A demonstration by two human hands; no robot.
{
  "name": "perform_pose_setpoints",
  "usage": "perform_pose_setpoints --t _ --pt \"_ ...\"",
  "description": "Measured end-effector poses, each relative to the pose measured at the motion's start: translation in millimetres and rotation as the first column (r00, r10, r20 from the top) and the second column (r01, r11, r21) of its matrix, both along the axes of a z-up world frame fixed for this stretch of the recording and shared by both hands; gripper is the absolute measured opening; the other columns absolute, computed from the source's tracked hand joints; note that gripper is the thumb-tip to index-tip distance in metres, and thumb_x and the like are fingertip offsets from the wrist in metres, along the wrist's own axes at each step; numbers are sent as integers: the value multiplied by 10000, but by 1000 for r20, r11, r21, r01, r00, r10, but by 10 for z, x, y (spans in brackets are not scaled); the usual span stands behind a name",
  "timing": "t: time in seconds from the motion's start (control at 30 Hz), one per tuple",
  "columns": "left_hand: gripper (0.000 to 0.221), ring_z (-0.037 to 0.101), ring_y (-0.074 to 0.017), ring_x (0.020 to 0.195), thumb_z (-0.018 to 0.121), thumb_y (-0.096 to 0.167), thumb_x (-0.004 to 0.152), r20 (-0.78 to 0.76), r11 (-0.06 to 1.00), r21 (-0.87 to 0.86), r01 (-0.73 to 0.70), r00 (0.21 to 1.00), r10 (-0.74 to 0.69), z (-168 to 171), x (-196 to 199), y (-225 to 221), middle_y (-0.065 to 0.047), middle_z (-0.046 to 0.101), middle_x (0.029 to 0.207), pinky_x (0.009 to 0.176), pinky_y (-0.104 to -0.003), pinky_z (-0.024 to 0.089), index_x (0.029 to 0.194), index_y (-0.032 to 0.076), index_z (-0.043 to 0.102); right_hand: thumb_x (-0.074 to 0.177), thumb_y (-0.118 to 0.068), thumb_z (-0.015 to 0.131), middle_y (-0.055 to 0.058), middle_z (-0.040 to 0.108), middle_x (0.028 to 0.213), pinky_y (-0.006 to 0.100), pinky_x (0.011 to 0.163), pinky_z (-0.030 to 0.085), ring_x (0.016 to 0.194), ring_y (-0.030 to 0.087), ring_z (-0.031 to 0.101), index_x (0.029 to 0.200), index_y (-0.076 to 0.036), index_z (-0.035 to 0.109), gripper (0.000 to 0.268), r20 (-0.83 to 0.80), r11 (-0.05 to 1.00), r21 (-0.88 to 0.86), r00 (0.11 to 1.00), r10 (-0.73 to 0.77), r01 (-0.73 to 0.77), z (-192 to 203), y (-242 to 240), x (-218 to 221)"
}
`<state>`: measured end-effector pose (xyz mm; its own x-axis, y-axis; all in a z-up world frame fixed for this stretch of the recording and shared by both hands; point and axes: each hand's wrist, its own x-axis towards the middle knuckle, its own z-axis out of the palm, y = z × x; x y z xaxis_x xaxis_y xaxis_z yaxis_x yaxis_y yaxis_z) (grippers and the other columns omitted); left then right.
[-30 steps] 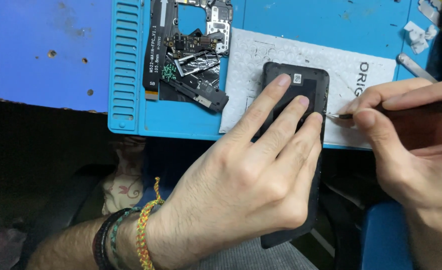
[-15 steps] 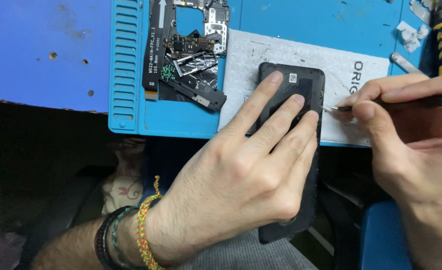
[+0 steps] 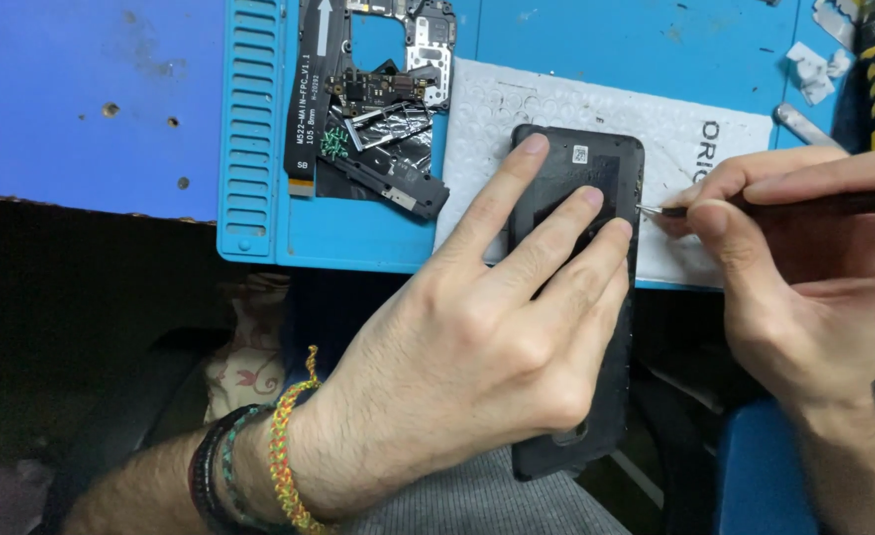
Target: Scraping and removing adhesive residue from a mobile phone component using tweezers on a repair bench.
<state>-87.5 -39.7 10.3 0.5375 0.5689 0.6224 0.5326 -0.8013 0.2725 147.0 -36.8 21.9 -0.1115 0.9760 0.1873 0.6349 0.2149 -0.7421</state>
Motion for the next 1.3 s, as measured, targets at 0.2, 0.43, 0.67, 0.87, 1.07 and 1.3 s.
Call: perform_pose_setpoints --t 0.2,0.43,0.67,0.87,1.07,1.3 --pt "234 727 -359 1272 626 4 1135 4 1000 1 -2 1000 2 2 -7 6 -194 765 1283 1245 -633 508 1187 -43 849 1184 146 661 309 643 1145 392 971 642 1036 371 763 1159 134 424 238 -1 997 25 998 67 -67 3 13 40" --pt "245 726 -355 1262 608 -2 1141 2 1000 3 6 1000 -6 9 -9 12 -195 765 1283 1239 -647 501 1190 -38 845 1188 32 607 309 628 1215 399 1076 627 1109 358 727 1264 59 376 244 -13 992 40 993 117 -116 -9 9 225" --pt "224 726 -349 1247 623 -6 1132 3 1000 15 -10 1000 10 14 -5 10 -193 756 1262 1230 -634 525 1166 -41 842 1138 233 686 357 625 1233 420 1044 662 1115 411 773 1161 165 459 238 31 993 51 994 109 -111 24 -18 62" --pt "233 737 -359 1258 614 -4 1141 2 1000 1 6 1000 -6 17 8 9 -197 768 1277 1236 -646 504 1180 -44 839 1147 336 698 408 646 1158 406 948 612 1047 437 754 1040 225 522 233 37 983 153 994 101 -106 -27 -10 56" --pt "248 739 -352 1250 605 10 1143 -13 1000 3 7 1000 -7 33 22 1 -188 777 1282 1232 -669 485 1182 -35 846 1171 194 731 327 722 1162 355 957 589 1051 344 739 1036 190 670 149 121 997 47 991 62 -68 76 27 78" --pt "204 747 -347 1221 642 -28 1137 6 1000 13 1 1000 -1 41 7 2 -181 775 1259 1208 -677 498 1145 -31 846 1148 107 641 310 648 1108 402 989 635 1026 376 754 1092 122 464 186 -23 994 26 994 103 -102 4 -18 197"
